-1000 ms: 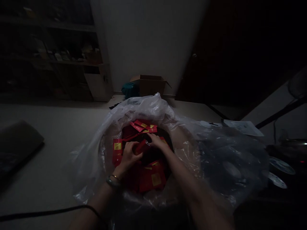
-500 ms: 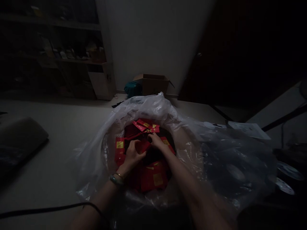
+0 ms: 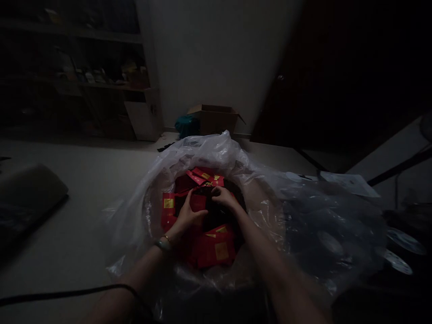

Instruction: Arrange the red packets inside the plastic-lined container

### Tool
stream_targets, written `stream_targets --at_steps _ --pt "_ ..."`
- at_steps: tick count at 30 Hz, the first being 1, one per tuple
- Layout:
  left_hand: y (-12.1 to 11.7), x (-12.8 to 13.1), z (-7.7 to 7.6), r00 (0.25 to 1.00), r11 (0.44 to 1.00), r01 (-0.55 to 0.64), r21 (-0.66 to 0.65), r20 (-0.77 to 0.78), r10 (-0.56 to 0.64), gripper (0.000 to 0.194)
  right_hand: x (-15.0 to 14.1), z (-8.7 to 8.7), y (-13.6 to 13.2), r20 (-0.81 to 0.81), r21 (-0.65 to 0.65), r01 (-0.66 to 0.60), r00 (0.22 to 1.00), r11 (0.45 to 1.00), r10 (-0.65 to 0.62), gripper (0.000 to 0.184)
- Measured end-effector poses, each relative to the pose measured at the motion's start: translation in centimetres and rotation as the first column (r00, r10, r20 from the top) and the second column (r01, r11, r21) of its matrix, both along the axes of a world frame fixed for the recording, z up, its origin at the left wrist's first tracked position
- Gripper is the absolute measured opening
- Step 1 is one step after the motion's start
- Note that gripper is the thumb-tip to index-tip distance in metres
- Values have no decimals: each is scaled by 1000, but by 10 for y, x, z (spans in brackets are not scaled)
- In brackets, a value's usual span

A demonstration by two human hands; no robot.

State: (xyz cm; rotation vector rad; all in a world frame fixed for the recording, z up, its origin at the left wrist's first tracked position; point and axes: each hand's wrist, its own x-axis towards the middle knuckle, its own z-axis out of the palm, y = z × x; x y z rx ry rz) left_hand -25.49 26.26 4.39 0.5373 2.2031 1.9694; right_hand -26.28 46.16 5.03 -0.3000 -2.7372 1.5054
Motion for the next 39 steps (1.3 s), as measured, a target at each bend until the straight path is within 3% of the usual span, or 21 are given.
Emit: stream_targets --at_steps 6,8,12,14,18,26,32,39 --pt "1 -9 0 992 985 121 -123 60 -114 37 6 7 14 39 -384 36 999 923 -23 20" --pt "-2 -14 4 990 980 139 -144 14 -139 29 8 11 14 60 -521 30 998 853 2 20" --pt "-10 -23 15 974 971 178 -161 -110 -197 32 7 18 10 114 -769 47 991 638 64 24" --pt "-12 -27 19 962 956 233 -181 -103 -254 27 6 21 7 126 -796 58 990 603 71 24" --pt "-15 -33 25 946 922 299 -244 -46 -319 21 7 29 4 119 -810 40 988 585 98 26" --pt "-18 -31 35 885 830 460 -315 239 -400 50 12 46 -5 81 -802 -43 980 596 181 27" --pt "-19 -26 39 851 780 504 -372 368 -375 40 19 51 -14 77 -804 -83 967 588 242 27" --pt "-16 -29 82 845 835 482 -265 393 -362 27 19 75 -14 34 -804 -107 974 584 226 26"
